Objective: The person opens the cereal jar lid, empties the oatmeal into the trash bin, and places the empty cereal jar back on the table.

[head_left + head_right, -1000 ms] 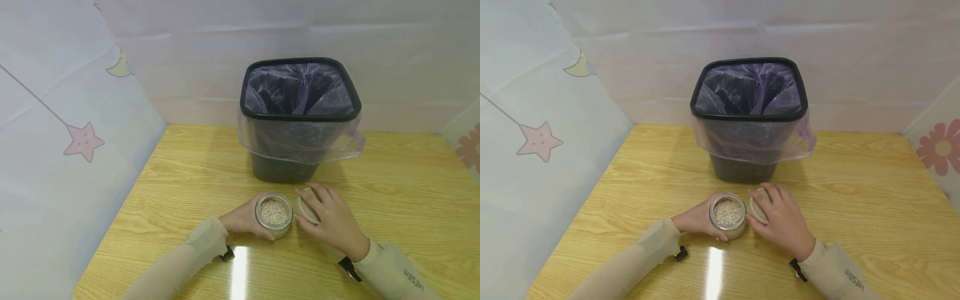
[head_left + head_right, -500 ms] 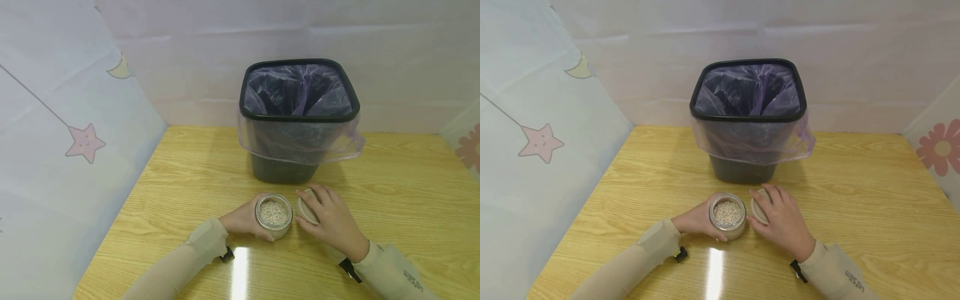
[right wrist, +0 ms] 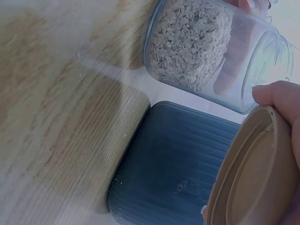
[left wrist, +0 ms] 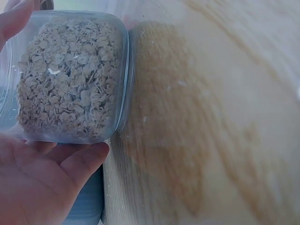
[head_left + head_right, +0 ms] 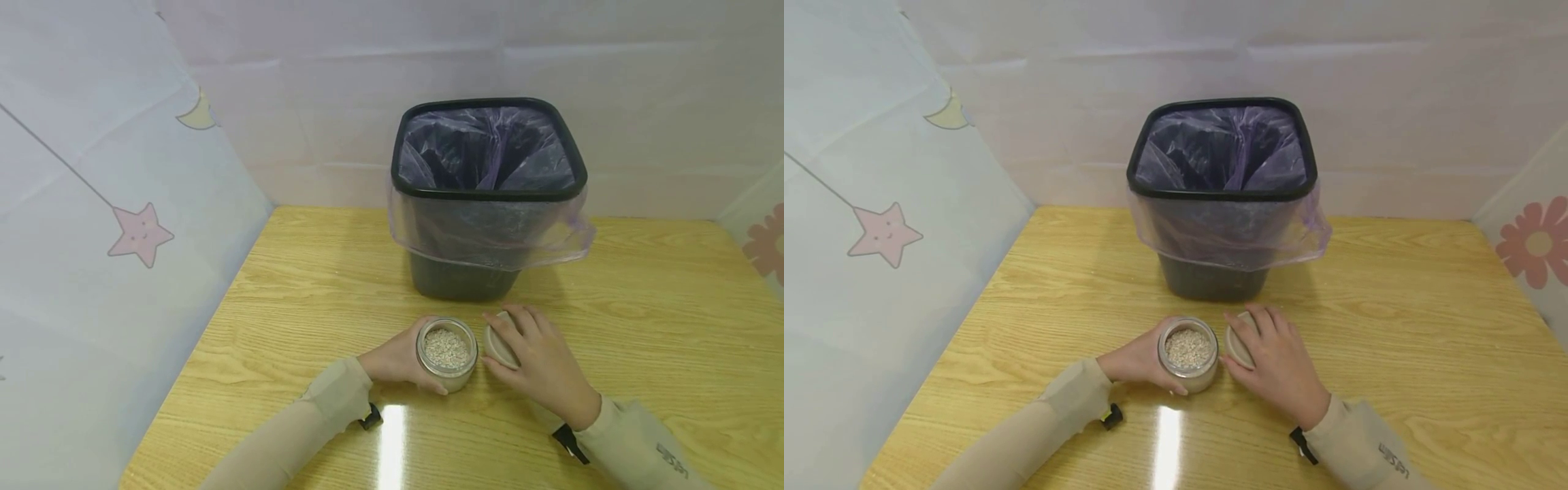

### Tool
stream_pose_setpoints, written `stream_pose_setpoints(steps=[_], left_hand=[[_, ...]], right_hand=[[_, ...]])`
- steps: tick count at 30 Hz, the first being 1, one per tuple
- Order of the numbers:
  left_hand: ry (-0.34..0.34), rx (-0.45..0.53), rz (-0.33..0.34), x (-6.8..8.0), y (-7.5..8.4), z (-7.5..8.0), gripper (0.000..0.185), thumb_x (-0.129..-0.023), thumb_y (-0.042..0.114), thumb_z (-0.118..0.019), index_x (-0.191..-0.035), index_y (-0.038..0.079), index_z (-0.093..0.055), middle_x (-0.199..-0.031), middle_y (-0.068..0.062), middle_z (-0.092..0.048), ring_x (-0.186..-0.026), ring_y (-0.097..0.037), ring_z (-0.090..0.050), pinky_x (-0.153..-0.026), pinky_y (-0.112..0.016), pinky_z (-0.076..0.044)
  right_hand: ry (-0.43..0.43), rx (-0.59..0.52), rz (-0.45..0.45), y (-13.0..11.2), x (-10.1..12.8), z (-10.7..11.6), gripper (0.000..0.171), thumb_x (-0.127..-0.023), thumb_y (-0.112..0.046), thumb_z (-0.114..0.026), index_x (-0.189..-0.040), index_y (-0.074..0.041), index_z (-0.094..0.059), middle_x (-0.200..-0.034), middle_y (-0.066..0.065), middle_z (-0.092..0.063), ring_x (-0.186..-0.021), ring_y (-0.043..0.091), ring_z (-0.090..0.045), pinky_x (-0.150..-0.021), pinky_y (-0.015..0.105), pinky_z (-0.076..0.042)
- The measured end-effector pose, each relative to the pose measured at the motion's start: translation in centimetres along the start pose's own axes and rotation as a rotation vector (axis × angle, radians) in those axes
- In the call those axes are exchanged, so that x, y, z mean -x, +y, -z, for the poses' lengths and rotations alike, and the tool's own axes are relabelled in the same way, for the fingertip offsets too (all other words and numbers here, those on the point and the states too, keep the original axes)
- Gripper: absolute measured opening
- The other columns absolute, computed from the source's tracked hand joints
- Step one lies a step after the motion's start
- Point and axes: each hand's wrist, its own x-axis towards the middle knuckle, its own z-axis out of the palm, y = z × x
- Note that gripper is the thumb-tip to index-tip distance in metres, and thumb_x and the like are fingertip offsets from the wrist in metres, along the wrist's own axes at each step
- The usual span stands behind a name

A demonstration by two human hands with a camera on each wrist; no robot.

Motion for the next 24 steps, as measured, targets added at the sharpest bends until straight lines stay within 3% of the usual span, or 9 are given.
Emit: stream_pose_setpoints(steps=[24], left_hand=[[0.006, 0.038, 0.002, 0.08, 0.2, 0.0, 0.105, -0.06, 0.004, -0.092, -0.144, 0.009, -0.03, -0.136, 0.001, -0.046, -0.123, -0.01, -0.046, -0.108, -0.026, -0.033]], right_hand=[[-0.072, 0.003, -0.037, 0.19, 0.68, -0.58, 0.073, -0.096, -0.065, -0.029, -0.119, -0.003, -0.06, -0.112, 0.027, -0.056, -0.094, 0.048, -0.056, -0.072, 0.063, -0.049]])
